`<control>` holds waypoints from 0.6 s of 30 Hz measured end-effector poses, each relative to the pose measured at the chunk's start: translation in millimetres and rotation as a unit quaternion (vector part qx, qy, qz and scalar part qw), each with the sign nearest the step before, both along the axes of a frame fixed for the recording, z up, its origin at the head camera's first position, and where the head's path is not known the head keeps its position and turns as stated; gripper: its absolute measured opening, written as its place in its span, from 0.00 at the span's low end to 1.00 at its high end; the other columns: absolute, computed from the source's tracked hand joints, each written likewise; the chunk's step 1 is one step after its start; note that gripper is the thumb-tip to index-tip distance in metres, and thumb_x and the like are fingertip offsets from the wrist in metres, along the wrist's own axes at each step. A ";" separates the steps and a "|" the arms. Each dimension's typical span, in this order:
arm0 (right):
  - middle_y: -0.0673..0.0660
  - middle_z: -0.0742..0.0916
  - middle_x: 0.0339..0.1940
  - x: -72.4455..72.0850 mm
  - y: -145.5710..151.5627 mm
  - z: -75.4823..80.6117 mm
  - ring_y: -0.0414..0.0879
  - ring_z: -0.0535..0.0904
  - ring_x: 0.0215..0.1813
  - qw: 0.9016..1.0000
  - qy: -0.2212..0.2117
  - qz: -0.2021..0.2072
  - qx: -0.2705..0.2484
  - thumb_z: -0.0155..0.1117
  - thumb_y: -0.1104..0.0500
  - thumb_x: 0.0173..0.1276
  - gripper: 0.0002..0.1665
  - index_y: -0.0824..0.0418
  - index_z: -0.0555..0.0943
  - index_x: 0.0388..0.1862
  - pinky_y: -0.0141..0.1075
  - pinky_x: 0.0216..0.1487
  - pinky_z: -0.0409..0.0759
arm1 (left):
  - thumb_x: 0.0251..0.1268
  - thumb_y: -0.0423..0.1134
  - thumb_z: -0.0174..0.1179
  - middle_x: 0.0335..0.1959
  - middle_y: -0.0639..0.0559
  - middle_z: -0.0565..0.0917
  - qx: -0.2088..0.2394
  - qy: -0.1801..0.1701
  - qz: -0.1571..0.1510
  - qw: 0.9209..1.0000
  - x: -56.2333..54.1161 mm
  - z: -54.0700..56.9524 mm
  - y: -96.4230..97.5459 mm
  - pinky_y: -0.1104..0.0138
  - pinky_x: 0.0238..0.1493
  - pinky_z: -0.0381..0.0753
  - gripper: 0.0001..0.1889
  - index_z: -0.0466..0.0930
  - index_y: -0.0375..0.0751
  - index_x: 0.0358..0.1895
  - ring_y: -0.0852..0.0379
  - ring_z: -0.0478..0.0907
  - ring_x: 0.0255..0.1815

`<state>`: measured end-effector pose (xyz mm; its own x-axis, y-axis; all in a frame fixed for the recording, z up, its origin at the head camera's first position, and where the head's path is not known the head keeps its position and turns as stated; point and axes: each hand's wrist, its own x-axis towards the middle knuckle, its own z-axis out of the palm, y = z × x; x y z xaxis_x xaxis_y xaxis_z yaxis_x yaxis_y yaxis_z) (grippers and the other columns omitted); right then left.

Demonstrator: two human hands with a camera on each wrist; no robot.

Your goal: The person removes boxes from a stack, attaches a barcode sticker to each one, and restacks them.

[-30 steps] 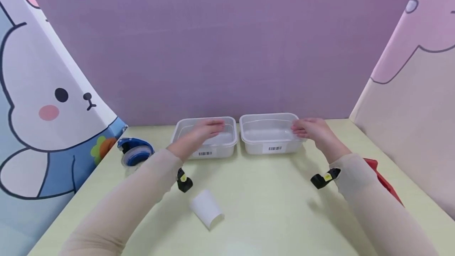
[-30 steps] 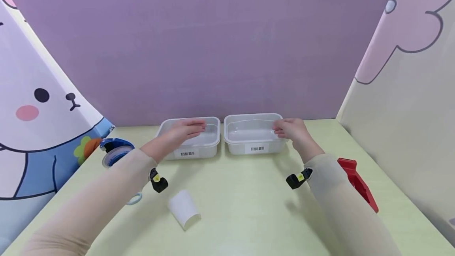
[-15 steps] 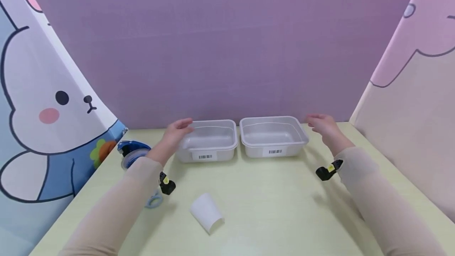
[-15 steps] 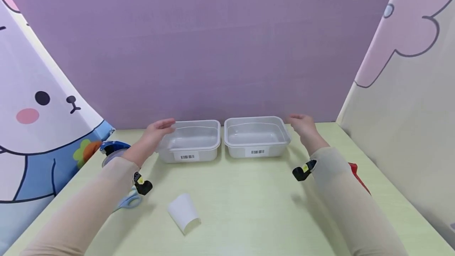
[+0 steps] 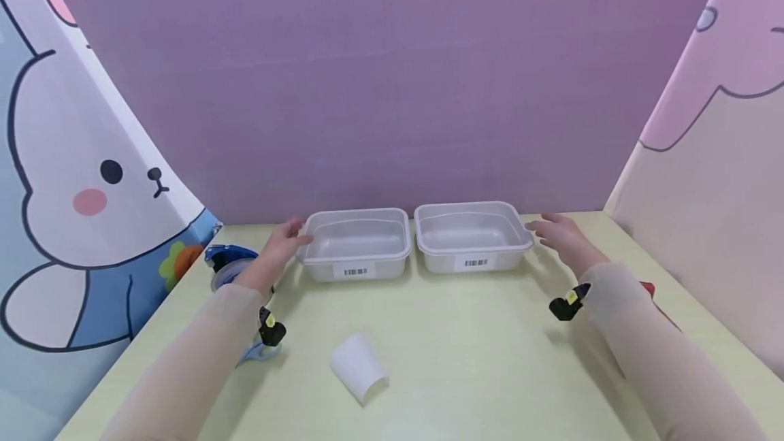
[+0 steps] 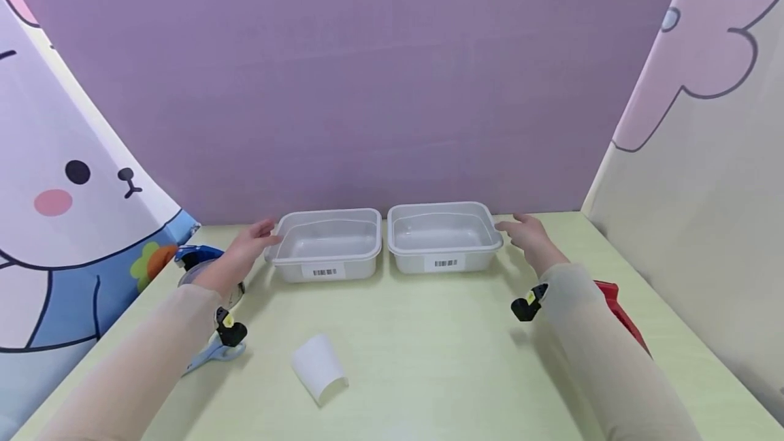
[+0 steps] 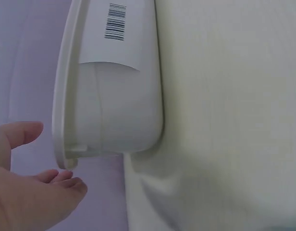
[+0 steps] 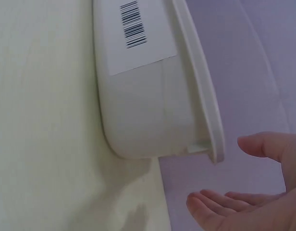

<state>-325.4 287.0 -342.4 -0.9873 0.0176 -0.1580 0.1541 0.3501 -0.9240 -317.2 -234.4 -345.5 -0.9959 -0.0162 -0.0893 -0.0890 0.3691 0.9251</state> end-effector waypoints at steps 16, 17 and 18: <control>0.75 0.67 0.69 5.8 -1.5 -16.6 0.29 0.80 0.37 0.998 0.007 0.028 -0.049 0.50 0.61 0.75 0.37 0.72 0.49 0.76 0.36 0.59 0.80 | 0.74 0.33 0.47 0.76 0.32 0.54 0.067 -0.022 0.008 0.997 6.8 -16.0 -3.6 0.53 0.74 0.62 0.33 0.44 0.33 0.76 0.40 0.55 0.76; 0.75 0.72 0.65 5.8 -1.7 -17.4 0.30 0.80 0.36 0.998 0.008 0.030 -0.057 0.51 0.62 0.74 0.36 0.73 0.50 0.75 0.36 0.57 0.81 | 0.74 0.33 0.47 0.76 0.32 0.54 0.073 -0.022 0.007 0.997 6.5 -17.2 -4.1 0.52 0.74 0.62 0.32 0.44 0.33 0.76 0.40 0.56 0.75; 0.72 0.77 0.60 5.9 -1.9 -17.8 0.30 0.81 0.35 0.997 0.010 0.033 -0.066 0.51 0.63 0.74 0.36 0.75 0.51 0.74 0.36 0.55 0.82 | 0.74 0.32 0.46 0.75 0.31 0.54 0.077 -0.020 0.006 0.997 6.7 -18.2 -4.6 0.52 0.74 0.62 0.32 0.44 0.33 0.76 0.39 0.56 0.75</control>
<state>-319.6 285.1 -360.3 -0.9886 -0.0674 -0.1348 0.1156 0.2347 -0.9652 -310.5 -239.0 -363.7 -0.9912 -0.0108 -0.1319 -0.1310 0.2226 0.9661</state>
